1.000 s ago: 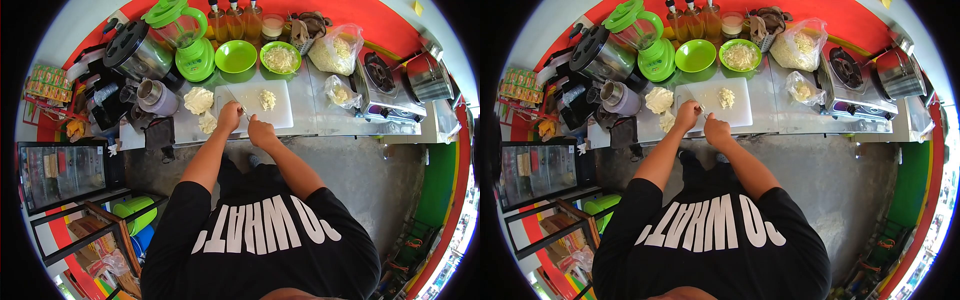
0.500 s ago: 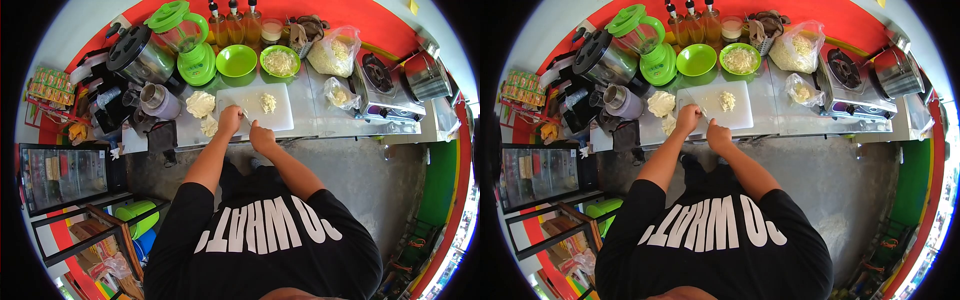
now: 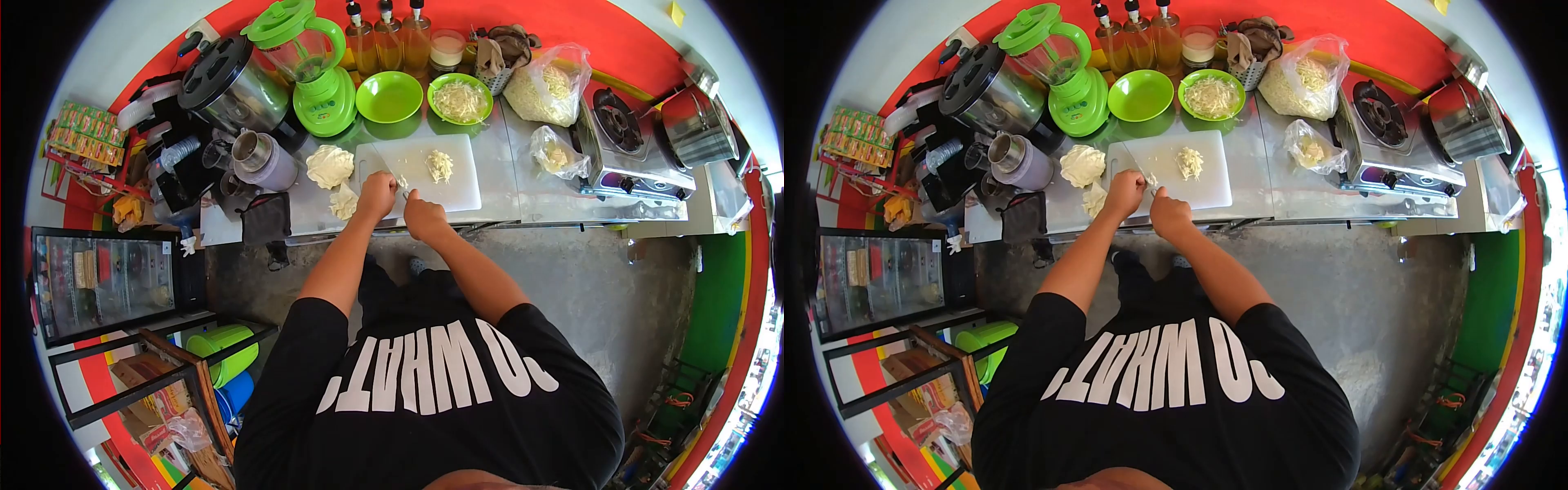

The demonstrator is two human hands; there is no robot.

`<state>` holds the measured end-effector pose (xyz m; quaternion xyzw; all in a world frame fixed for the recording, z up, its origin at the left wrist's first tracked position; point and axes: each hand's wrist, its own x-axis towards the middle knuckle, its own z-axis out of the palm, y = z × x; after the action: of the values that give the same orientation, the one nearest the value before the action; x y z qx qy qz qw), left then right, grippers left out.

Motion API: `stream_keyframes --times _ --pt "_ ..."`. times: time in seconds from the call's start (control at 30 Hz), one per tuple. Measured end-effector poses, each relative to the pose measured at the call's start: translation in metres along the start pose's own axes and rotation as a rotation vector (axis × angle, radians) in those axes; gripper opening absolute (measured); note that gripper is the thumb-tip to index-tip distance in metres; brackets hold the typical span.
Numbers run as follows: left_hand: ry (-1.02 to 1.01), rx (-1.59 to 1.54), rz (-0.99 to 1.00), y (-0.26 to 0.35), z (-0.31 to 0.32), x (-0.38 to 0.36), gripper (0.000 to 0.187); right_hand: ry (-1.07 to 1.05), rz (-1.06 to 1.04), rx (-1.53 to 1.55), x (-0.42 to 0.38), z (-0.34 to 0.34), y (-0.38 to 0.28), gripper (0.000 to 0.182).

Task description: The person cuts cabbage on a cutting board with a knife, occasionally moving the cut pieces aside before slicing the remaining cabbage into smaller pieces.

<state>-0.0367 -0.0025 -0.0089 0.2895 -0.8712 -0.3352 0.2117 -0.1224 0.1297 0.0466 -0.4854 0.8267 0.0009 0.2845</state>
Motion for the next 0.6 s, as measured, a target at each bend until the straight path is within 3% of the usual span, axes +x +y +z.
stream_keyframes --times 0.33,0.6 --pt "-0.088 0.081 -0.048 0.008 -0.004 -0.002 0.005 -0.027 -0.011 -0.025 -0.003 0.001 0.002 0.041" --pt "0.043 0.218 -0.043 0.023 -0.011 -0.011 0.007 -0.058 -0.027 0.032 -0.010 -0.007 -0.004 0.041"
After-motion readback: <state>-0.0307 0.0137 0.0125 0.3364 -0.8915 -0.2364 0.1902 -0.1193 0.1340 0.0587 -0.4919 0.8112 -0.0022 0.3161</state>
